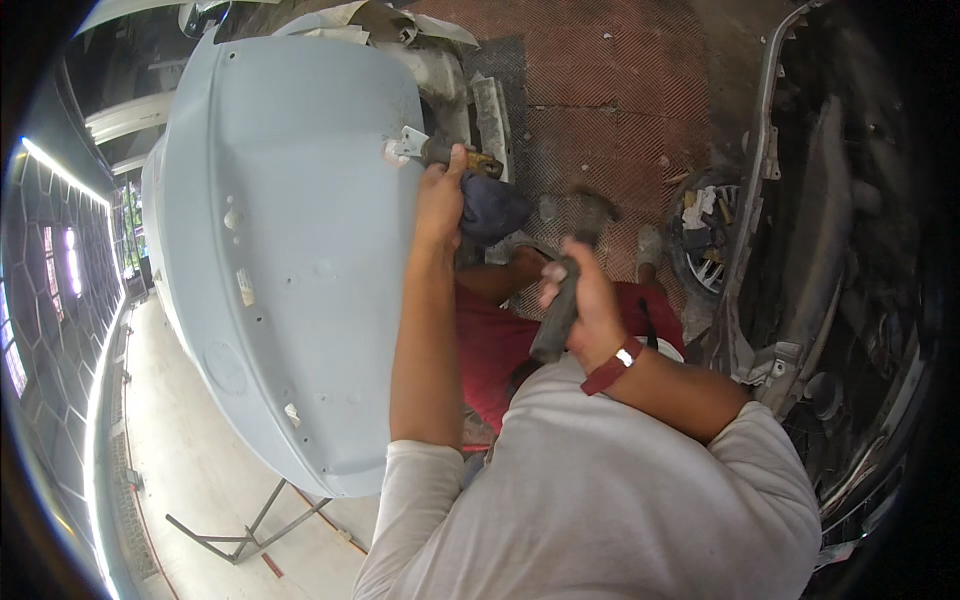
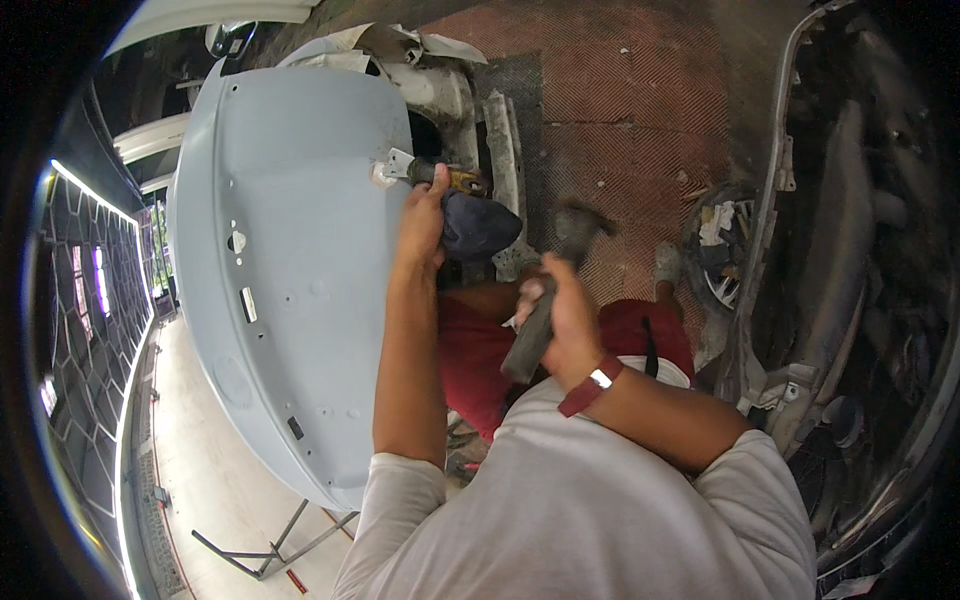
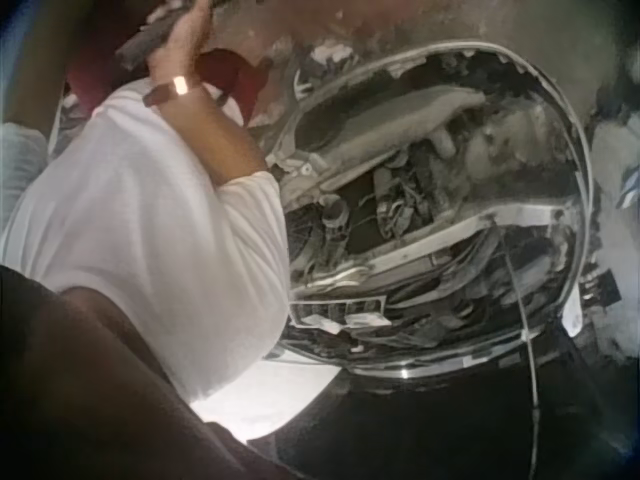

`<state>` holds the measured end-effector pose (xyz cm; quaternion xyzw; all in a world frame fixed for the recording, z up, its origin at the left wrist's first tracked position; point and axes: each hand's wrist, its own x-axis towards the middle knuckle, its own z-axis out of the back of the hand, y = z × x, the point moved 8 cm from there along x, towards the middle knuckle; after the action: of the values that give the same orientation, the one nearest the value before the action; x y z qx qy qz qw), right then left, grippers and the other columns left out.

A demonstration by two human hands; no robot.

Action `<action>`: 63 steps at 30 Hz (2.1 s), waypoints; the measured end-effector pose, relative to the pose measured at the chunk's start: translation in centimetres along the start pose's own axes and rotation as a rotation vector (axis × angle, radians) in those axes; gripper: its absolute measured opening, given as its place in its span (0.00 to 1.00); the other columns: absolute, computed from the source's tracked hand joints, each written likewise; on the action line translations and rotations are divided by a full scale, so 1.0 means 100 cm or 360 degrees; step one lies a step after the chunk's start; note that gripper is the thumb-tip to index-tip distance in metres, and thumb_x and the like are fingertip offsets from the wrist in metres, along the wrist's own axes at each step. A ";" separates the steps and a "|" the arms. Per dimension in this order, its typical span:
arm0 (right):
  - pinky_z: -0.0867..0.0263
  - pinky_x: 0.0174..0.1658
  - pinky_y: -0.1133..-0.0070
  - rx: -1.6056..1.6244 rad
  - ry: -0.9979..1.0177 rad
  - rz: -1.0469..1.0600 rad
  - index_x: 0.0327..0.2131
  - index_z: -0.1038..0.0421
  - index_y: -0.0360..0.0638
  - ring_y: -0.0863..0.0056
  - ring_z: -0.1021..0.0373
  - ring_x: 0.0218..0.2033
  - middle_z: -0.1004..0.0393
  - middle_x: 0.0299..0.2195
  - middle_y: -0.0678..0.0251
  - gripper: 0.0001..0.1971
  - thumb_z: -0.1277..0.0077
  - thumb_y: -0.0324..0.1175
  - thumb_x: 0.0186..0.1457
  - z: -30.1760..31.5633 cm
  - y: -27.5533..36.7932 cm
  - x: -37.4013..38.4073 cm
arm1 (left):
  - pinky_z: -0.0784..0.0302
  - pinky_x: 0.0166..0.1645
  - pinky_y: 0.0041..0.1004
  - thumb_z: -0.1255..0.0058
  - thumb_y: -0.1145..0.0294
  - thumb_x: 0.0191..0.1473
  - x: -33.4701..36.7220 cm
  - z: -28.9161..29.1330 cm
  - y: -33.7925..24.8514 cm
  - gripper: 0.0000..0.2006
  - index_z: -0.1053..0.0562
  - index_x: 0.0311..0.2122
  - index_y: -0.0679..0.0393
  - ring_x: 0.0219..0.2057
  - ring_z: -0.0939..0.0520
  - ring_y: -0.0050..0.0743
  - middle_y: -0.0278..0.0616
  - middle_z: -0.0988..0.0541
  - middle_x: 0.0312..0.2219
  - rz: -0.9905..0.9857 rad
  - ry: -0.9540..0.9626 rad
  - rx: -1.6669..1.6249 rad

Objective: The person uses a hammer and a metal tool to repeatedly strike and pry at the underside of a detached car hood. The person works on the hood's edge and inner surface, removing material and adjusting the metal.

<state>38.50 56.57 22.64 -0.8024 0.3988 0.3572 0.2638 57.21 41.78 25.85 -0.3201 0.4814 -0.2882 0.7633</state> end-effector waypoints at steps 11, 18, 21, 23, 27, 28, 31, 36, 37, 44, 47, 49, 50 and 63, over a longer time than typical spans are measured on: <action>0.33 0.21 0.75 -0.0299 0.0338 -0.0144 0.42 0.35 0.47 0.76 0.33 0.19 0.32 0.22 0.71 0.13 0.44 0.42 0.66 -0.036 -0.016 0.003 | 0.17 0.36 0.32 0.50 0.50 0.71 -0.006 -0.006 -0.010 0.26 0.27 0.45 0.72 0.33 0.15 0.32 0.47 0.18 0.35 -0.0052 -0.0008 -0.0094; 0.33 0.24 0.76 0.0259 -0.0123 -0.0090 0.39 0.36 0.48 0.77 0.33 0.20 0.33 0.22 0.72 0.11 0.46 0.41 0.67 -0.007 -0.016 0.020 | 0.16 0.32 0.33 0.48 0.48 0.70 0.009 0.002 0.008 0.25 0.27 0.44 0.67 0.27 0.15 0.32 0.44 0.19 0.29 -0.0029 -0.0061 -0.0003; 0.33 0.22 0.75 -0.0034 0.0360 -0.0192 0.39 0.35 0.48 0.76 0.34 0.18 0.33 0.21 0.70 0.11 0.45 0.41 0.67 -0.047 -0.012 0.010 | 0.17 0.34 0.32 0.49 0.49 0.70 0.007 -0.008 -0.006 0.26 0.27 0.44 0.71 0.30 0.16 0.31 0.45 0.20 0.33 -0.0146 0.0079 -0.0250; 0.34 0.22 0.76 -0.0217 0.0429 -0.0167 0.41 0.35 0.49 0.77 0.34 0.18 0.33 0.21 0.70 0.12 0.44 0.42 0.66 -0.046 -0.009 0.009 | 0.17 0.35 0.32 0.49 0.49 0.70 0.006 -0.004 -0.004 0.26 0.27 0.44 0.71 0.31 0.17 0.31 0.44 0.20 0.32 -0.0054 0.0019 -0.0111; 0.32 0.23 0.76 0.0260 -0.0030 -0.0059 0.46 0.38 0.47 0.77 0.35 0.20 0.33 0.23 0.71 0.15 0.46 0.42 0.67 -0.006 0.004 0.028 | 0.15 0.33 0.34 0.51 0.48 0.71 0.012 0.002 -0.002 0.26 0.25 0.46 0.69 0.29 0.13 0.35 0.45 0.17 0.31 -0.0075 -0.0094 0.0037; 0.32 0.23 0.75 0.0240 -0.0067 -0.0067 0.45 0.38 0.47 0.77 0.35 0.20 0.33 0.23 0.71 0.14 0.46 0.42 0.67 -0.001 0.000 0.030 | 0.15 0.33 0.34 0.51 0.48 0.71 0.016 0.005 0.004 0.26 0.25 0.46 0.69 0.29 0.14 0.35 0.45 0.17 0.31 -0.0064 -0.0075 0.0018; 0.31 0.23 0.74 0.0140 -0.0043 -0.0084 0.42 0.37 0.46 0.75 0.34 0.19 0.33 0.22 0.70 0.13 0.46 0.42 0.67 -0.011 -0.013 0.028 | 0.15 0.33 0.33 0.52 0.49 0.72 0.024 0.004 0.011 0.25 0.25 0.47 0.68 0.28 0.14 0.34 0.44 0.18 0.31 -0.0067 -0.0037 -0.0024; 0.32 0.23 0.75 -0.0174 0.0261 -0.0196 0.42 0.36 0.47 0.76 0.34 0.17 0.31 0.22 0.69 0.13 0.46 0.42 0.67 -0.038 -0.021 0.015 | 0.19 0.36 0.31 0.52 0.50 0.72 0.010 -0.007 -0.004 0.25 0.23 0.44 0.71 0.31 0.17 0.30 0.44 0.18 0.33 -0.0063 0.0135 -0.0119; 0.33 0.22 0.75 -0.0204 0.0183 -0.0139 0.41 0.37 0.48 0.76 0.34 0.18 0.31 0.22 0.70 0.13 0.45 0.42 0.67 -0.035 -0.018 0.014 | 0.19 0.36 0.31 0.52 0.50 0.72 0.010 -0.006 -0.006 0.25 0.22 0.44 0.70 0.31 0.17 0.29 0.44 0.18 0.33 -0.0067 0.0112 -0.0122; 0.34 0.21 0.76 -0.0080 0.0441 -0.0361 0.39 0.37 0.49 0.76 0.35 0.16 0.33 0.20 0.72 0.12 0.46 0.43 0.67 -0.050 -0.028 0.015 | 0.18 0.37 0.30 0.52 0.51 0.72 0.003 -0.011 -0.015 0.24 0.21 0.45 0.68 0.31 0.16 0.28 0.42 0.17 0.34 -0.0118 0.0049 -0.0148; 0.33 0.22 0.76 -0.0215 0.0282 -0.0148 0.41 0.37 0.48 0.76 0.35 0.16 0.33 0.20 0.72 0.13 0.45 0.43 0.67 -0.030 -0.019 0.021 | 0.17 0.36 0.30 0.52 0.51 0.72 0.005 -0.008 -0.006 0.24 0.22 0.46 0.69 0.31 0.16 0.29 0.45 0.18 0.35 -0.0078 0.0078 -0.0136; 0.32 0.22 0.75 -0.0011 0.0066 -0.0106 0.42 0.38 0.49 0.76 0.35 0.16 0.33 0.20 0.72 0.13 0.46 0.43 0.67 -0.011 -0.017 0.030 | 0.17 0.35 0.30 0.52 0.52 0.72 0.012 -0.004 -0.004 0.24 0.22 0.46 0.69 0.31 0.16 0.30 0.47 0.18 0.37 -0.0067 0.0054 -0.0100; 0.32 0.21 0.75 0.0091 -0.0007 -0.0075 0.42 0.37 0.48 0.76 0.34 0.16 0.33 0.20 0.71 0.13 0.46 0.43 0.67 -0.004 -0.012 0.037 | 0.17 0.34 0.30 0.52 0.52 0.72 0.016 -0.003 -0.003 0.24 0.23 0.45 0.69 0.31 0.16 0.30 0.48 0.18 0.38 -0.0069 0.0023 -0.0089; 0.32 0.22 0.76 0.0193 0.0066 -0.0050 0.41 0.36 0.47 0.77 0.33 0.18 0.32 0.22 0.69 0.11 0.47 0.41 0.67 -0.012 -0.004 0.043 | 0.15 0.40 0.30 0.53 0.52 0.73 0.013 -0.007 -0.009 0.25 0.24 0.50 0.71 0.36 0.14 0.31 0.52 0.16 0.43 -0.0170 0.0118 -0.0149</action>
<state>41.10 53.98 20.06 -0.7983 0.4126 0.3114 0.3092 56.88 40.09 25.62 -0.3697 0.5046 -0.3174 0.7128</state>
